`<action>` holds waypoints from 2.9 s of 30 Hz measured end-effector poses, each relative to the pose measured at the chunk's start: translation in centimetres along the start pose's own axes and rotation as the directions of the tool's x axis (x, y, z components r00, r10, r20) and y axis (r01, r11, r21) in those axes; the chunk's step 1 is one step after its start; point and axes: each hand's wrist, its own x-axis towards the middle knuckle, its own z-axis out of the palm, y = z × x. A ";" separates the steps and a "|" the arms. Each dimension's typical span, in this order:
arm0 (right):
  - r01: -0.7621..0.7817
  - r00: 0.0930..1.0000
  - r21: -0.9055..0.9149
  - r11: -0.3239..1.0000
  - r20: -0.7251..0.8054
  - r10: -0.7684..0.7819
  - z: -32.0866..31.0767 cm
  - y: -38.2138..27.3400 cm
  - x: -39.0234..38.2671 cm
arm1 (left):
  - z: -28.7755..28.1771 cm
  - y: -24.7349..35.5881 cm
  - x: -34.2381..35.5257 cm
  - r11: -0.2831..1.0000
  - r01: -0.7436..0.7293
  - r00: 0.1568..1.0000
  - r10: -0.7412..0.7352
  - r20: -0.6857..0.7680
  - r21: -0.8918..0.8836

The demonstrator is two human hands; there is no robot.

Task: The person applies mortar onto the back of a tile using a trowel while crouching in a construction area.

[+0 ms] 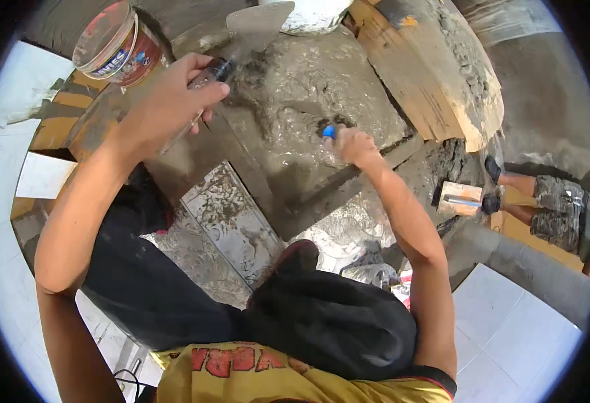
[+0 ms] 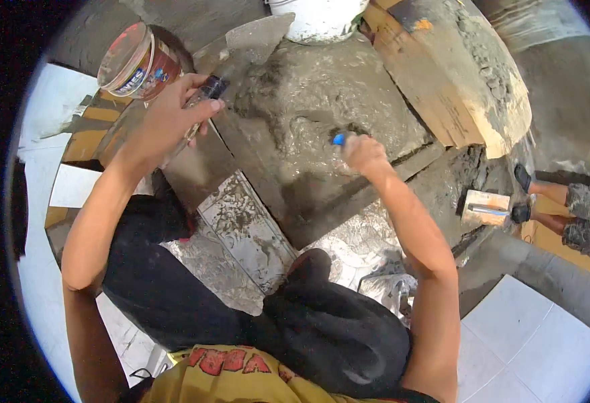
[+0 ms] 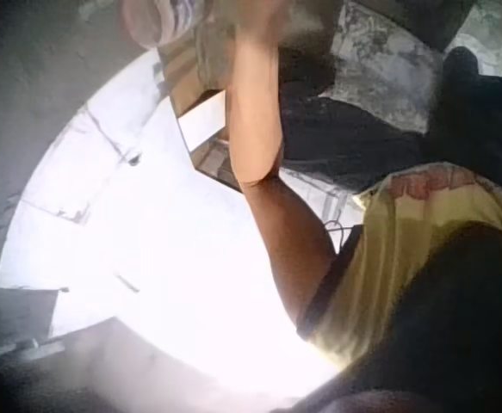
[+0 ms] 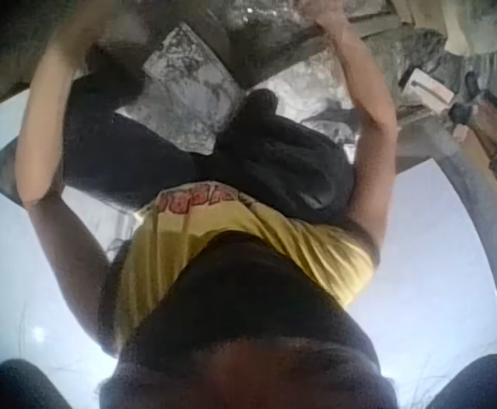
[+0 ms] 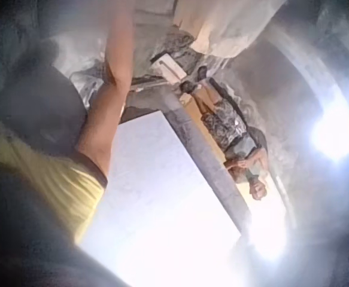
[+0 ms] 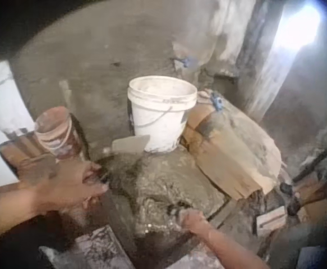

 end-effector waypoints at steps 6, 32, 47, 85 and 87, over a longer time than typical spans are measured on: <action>-0.457 0.889 0.501 0.735 0.231 0.395 0.6 5.6 -8.3 | -2.3 -0.9 -2.2 0.999 0.018 0.998 -0.017 -0.060 0.031; -0.236 0.966 0.454 0.859 0.206 0.157 -0.9 -3.1 2.0 | -1.1 -0.8 -2.0 0.995 -0.045 0.999 0.046 -0.011 0.085; -0.133 0.986 0.537 0.833 0.155 0.057 -0.7 -5.0 0.0 | -0.1 -0.7 -1.1 0.998 -0.046 0.999 0.047 -0.018 0.049; -0.145 0.981 -0.009 0.989 0.128 0.145 -12.3 7.1 17.1 | -4.6 -1.6 -3.2 0.999 0.011 0.991 -0.018 -0.135 -0.052; -0.118 0.976 -0.004 0.993 0.186 0.117 -9.4 5.7 18.4 | -4.8 -2.0 -2.4 0.998 0.000 0.997 -0.004 -0.077 -0.061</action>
